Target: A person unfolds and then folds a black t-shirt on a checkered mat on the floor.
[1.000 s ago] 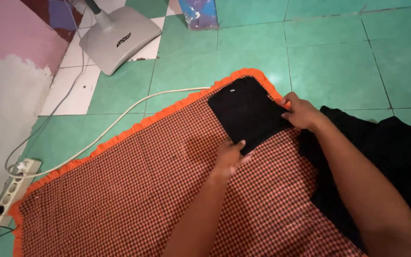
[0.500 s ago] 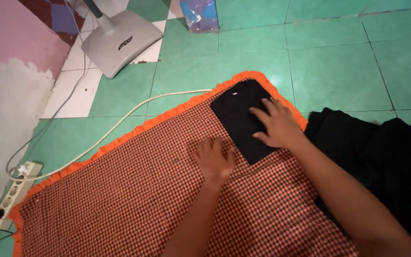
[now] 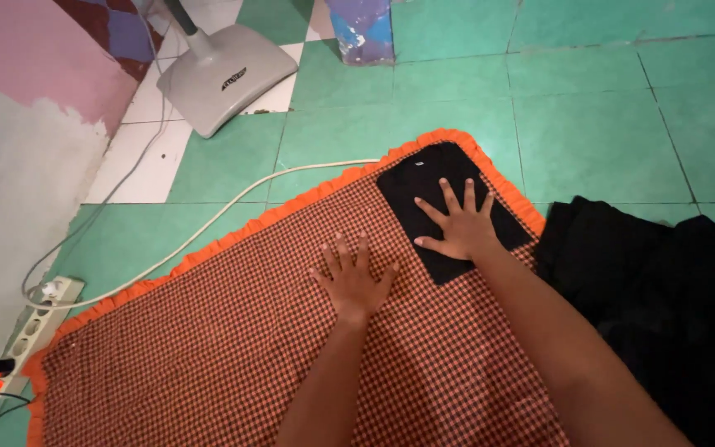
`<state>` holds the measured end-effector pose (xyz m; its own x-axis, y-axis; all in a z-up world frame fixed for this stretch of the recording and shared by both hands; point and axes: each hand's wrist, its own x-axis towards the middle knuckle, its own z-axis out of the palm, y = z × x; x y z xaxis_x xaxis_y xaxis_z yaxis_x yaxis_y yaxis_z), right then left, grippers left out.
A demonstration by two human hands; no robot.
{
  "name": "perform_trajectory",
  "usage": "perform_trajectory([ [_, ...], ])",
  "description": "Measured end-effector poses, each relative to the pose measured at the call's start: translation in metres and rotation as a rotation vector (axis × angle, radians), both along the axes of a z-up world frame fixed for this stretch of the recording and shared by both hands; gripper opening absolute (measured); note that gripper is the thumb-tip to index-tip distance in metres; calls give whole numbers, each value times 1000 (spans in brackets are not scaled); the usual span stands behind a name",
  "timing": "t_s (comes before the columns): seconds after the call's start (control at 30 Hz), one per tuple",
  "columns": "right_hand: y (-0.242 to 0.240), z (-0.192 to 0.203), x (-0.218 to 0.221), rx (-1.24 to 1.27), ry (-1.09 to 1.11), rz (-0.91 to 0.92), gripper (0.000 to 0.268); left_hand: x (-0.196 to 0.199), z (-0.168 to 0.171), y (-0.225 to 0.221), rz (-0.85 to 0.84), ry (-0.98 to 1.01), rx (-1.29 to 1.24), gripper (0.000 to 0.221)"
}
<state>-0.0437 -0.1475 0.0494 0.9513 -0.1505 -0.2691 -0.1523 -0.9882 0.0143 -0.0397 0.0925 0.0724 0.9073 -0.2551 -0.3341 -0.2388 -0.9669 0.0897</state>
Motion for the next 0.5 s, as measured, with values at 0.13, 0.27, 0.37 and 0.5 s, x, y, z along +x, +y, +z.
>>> perform_trajectory([
  [0.13,20,11,8,-13,17,-32,91,-1,1,2,-15,-34,36,87],
  [0.27,32,13,4,20,-37,-67,85,-2,5,1,-9,-13,61,87],
  [0.37,33,5,3,21,-100,-88,81,1,-12,4,-12,-76,17,89],
  [0.5,75,-26,-43,64,-609,-145,67,3,-83,23,-8,-788,-484,62],
])
